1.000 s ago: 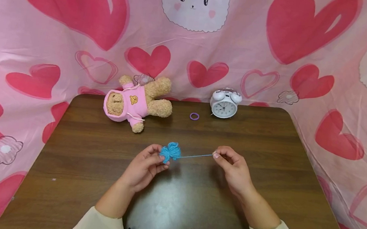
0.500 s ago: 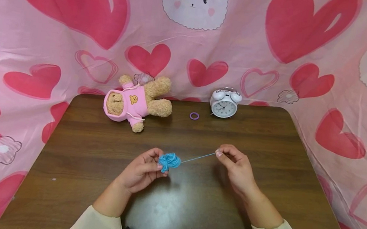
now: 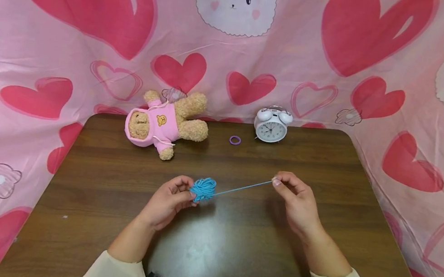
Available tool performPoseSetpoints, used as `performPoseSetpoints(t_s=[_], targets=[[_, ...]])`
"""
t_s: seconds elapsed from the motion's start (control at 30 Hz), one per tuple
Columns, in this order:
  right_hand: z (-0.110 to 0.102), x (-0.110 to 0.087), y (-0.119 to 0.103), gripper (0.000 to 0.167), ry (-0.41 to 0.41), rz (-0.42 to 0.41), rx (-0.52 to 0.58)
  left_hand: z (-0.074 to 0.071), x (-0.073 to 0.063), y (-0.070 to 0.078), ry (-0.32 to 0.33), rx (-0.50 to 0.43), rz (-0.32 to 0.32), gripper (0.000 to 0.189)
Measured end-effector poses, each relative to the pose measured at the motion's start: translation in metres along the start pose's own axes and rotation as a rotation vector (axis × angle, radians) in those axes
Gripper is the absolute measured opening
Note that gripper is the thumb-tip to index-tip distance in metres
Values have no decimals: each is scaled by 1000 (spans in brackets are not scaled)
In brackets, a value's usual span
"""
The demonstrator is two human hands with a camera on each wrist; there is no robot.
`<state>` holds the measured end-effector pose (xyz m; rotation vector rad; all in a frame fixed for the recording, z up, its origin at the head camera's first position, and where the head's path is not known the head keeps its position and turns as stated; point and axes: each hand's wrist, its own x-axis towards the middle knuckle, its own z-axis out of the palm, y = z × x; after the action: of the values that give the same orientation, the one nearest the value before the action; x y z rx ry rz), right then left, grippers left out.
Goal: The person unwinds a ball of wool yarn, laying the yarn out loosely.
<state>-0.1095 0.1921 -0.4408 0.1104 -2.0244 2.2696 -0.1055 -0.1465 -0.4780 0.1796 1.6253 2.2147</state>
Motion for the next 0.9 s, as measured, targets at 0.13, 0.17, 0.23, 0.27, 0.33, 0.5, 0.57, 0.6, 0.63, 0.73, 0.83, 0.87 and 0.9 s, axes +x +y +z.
performPoseSetpoints(t_s=[0.13, 0.17, 0.23, 0.27, 0.33, 0.5, 0.57, 0.6, 0.63, 0.73, 0.83, 0.87, 0.9], targets=[[-2, -1, 1, 4, -6, 0, 11, -2, 1, -2, 36, -60, 9, 18], [-3, -1, 2, 4, -8, 4, 10, -2, 1, -2, 27, -76, 16, 19], [-3, -2, 4, 5, -12, 14, 8, -3, 0, -3, 1, -106, 26, 25], [-3, -2, 4, 5, -14, 17, 5, -3, 0, -4, -14, -118, 27, 30], [-4, -2, 6, 6, -16, 23, -2, -2, 0, -5, -43, -136, 31, 39], [-4, -4, 7, 8, -21, 28, -13, -2, 0, -7, -68, -219, 12, 41], [-4, -4, 7, 10, -29, 26, -21, -1, 0, -7, -68, -261, -1, 38], [-4, -5, 7, 10, -34, 23, -27, -1, 0, -7, -74, -276, -8, 38], [-4, -5, 7, 10, -40, 19, -32, -1, 0, -7, -78, -288, -13, 39], [-3, -6, 6, 12, -63, 4, -51, -1, 0, -6, -101, -309, -13, 40], [-3, -7, 6, 14, -80, -8, -60, 0, 1, -6, -124, -313, -6, 35], [-3, -7, 6, 14, -84, -13, -64, 0, 1, -6, -127, -309, -5, 31], [-3, -7, 6, 13, -86, -18, -65, 1, 2, -5, -128, -300, -3, 28]])
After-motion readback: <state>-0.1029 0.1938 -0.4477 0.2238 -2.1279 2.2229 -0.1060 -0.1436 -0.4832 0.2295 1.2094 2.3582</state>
